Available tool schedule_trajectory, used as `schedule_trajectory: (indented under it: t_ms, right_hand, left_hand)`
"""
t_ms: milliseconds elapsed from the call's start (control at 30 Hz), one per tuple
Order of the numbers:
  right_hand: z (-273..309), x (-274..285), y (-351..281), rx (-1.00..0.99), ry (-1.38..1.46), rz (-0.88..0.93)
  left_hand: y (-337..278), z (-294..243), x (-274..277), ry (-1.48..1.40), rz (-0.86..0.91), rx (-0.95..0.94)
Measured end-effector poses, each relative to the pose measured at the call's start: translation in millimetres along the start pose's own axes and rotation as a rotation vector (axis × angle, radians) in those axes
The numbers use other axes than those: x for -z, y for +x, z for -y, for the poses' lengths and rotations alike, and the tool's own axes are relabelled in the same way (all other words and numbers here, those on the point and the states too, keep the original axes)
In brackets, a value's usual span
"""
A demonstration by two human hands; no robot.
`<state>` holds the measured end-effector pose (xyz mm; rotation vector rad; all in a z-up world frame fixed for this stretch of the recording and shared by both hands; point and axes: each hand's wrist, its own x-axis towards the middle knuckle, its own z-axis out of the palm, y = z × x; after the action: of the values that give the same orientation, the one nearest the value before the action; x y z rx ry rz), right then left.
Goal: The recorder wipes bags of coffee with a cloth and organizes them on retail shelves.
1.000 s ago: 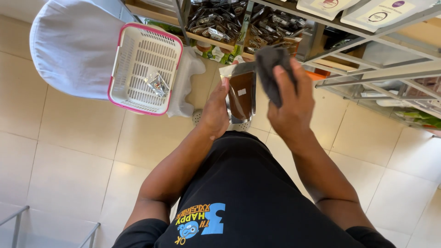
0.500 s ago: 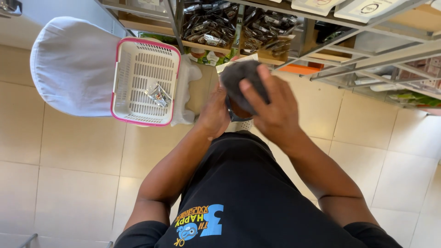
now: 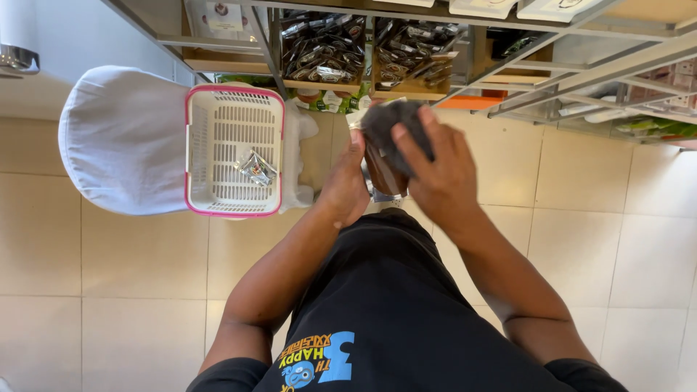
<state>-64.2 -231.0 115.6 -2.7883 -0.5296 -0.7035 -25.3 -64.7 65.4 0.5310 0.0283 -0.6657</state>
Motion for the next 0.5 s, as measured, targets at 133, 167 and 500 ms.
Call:
schedule_trajectory:
  t_ms: [133, 167, 500]
  right_hand:
    - [-18.2, 12.1, -2.8, -0.231, -0.036, -0.011]
    - [-22.1, 12.0, -5.8, -0.255, -0.038, -0.031]
    - [1.6, 5.5, -1.8, -0.075, 0.110, 0.048]
  left_hand:
    - [4.9, 1.3, 15.6, 0.054, -0.114, 0.074]
    - [6.8, -1.8, 16.6, 0.055, -0.122, 0.119]
    - [15.7, 16.3, 28.9, 0.132, -0.080, 0.141]
